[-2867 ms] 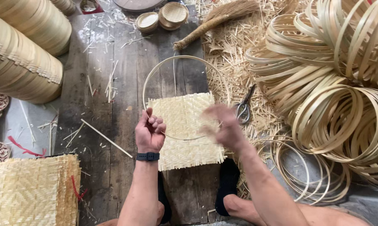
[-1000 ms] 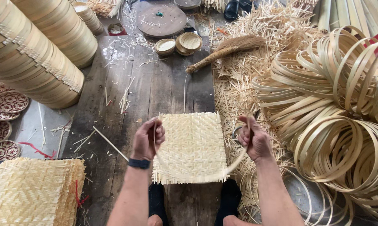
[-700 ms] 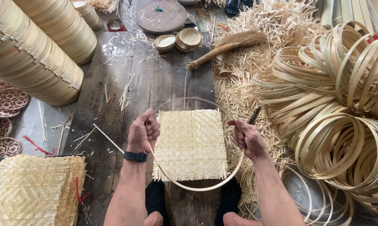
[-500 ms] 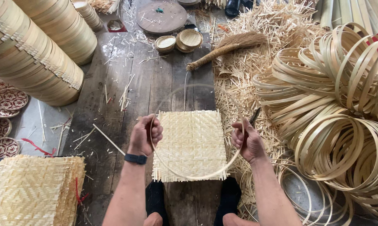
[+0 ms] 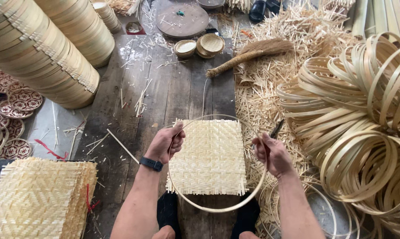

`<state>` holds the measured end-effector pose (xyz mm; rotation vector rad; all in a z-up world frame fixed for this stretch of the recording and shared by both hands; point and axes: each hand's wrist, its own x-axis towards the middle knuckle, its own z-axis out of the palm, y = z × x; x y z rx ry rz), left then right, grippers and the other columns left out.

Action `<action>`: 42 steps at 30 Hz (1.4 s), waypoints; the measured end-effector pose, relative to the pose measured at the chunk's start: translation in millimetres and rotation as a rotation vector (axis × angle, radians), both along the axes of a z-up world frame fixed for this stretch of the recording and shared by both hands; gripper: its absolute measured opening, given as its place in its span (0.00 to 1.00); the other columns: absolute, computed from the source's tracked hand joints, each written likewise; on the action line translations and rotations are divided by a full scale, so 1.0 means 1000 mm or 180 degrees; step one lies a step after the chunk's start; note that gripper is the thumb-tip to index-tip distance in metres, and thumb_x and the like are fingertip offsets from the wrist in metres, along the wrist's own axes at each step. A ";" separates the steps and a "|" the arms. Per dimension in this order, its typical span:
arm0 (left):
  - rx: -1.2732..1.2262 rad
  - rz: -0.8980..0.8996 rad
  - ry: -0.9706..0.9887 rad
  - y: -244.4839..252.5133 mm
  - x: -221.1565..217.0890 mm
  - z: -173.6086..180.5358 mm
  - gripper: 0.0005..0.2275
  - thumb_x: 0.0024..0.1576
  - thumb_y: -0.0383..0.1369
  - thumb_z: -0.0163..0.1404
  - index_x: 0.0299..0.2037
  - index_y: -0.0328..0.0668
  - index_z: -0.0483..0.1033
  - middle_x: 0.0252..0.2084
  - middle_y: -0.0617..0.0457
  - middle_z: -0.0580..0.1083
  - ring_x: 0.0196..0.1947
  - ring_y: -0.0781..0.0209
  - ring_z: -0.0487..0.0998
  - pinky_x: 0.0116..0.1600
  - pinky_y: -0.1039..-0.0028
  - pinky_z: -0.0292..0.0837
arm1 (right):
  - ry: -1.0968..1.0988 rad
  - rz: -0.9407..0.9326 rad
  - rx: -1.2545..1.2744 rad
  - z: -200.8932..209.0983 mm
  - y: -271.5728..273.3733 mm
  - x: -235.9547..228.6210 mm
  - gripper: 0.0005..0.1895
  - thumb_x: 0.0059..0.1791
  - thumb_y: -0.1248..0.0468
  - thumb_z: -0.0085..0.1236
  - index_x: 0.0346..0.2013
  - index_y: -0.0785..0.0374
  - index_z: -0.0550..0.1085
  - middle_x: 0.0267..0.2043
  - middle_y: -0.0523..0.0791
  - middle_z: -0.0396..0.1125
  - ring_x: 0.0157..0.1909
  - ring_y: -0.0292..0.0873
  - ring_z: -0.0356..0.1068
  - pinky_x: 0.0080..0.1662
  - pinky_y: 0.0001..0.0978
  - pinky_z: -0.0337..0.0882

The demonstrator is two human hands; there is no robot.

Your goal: The person assembles a bamboo basket by placing a woven mat over a wooden mold, fitting a circular bamboo rim over it, and trimming the excess weaving with shears.

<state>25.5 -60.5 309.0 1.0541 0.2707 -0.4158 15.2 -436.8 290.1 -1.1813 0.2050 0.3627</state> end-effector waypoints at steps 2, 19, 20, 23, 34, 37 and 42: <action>-0.0029 -0.0032 -0.0019 0.007 -0.009 0.000 0.21 0.58 0.49 0.46 0.31 0.37 0.79 0.17 0.57 0.70 0.14 0.69 0.65 0.20 0.79 0.61 | -0.0064 -0.0181 0.0137 0.002 0.007 -0.003 0.22 0.53 0.49 0.51 0.28 0.66 0.74 0.16 0.39 0.57 0.16 0.33 0.55 0.19 0.23 0.57; -0.1901 0.1440 -0.0204 -0.023 -0.025 -0.068 0.15 0.63 0.43 0.52 0.29 0.42 0.75 0.15 0.60 0.64 0.13 0.72 0.58 0.16 0.81 0.53 | -0.0344 -0.1087 0.0007 -0.017 0.028 0.004 0.13 0.54 0.57 0.50 0.42 0.64 0.73 0.26 0.45 0.69 0.24 0.37 0.67 0.25 0.25 0.70; -0.1907 0.1589 -0.0202 -0.023 -0.026 -0.075 0.13 0.61 0.43 0.52 0.32 0.42 0.76 0.15 0.60 0.64 0.13 0.72 0.59 0.17 0.81 0.54 | -0.0409 -0.1023 -0.0371 -0.023 0.028 0.004 0.11 0.53 0.59 0.52 0.43 0.64 0.73 0.29 0.47 0.71 0.27 0.38 0.70 0.28 0.26 0.73; -0.1082 0.2214 0.0240 -0.021 -0.027 -0.120 0.11 0.60 0.45 0.52 0.46 0.54 0.79 0.21 0.60 0.66 0.15 0.74 0.60 0.19 0.82 0.56 | -0.0339 -0.0893 -0.1337 -0.061 0.032 0.010 0.10 0.50 0.64 0.56 0.45 0.64 0.75 0.37 0.50 0.75 0.33 0.42 0.76 0.34 0.30 0.78; 0.4252 0.0902 0.0014 -0.001 -0.029 -0.253 0.08 0.53 0.38 0.60 0.38 0.47 0.85 0.39 0.43 0.78 0.41 0.44 0.79 0.47 0.59 0.75 | -0.0173 -0.0389 -0.3984 -0.201 0.033 0.017 0.16 0.45 0.57 0.67 0.47 0.53 0.83 0.41 0.47 0.78 0.43 0.44 0.76 0.48 0.38 0.74; 0.4156 0.0901 0.0015 -0.003 -0.029 -0.241 0.09 0.52 0.38 0.60 0.39 0.46 0.85 0.40 0.43 0.79 0.40 0.45 0.80 0.48 0.61 0.76 | -0.0234 -0.0445 -0.3913 -0.206 0.030 0.017 0.17 0.44 0.56 0.67 0.48 0.53 0.82 0.44 0.48 0.77 0.45 0.47 0.76 0.50 0.38 0.73; 0.3957 0.0845 0.0245 0.003 -0.024 -0.227 0.10 0.50 0.37 0.60 0.40 0.46 0.85 0.36 0.46 0.82 0.37 0.50 0.84 0.47 0.65 0.77 | -0.0003 -0.0322 -0.4025 -0.205 0.031 0.020 0.16 0.43 0.55 0.67 0.44 0.53 0.83 0.44 0.47 0.78 0.45 0.48 0.76 0.49 0.38 0.73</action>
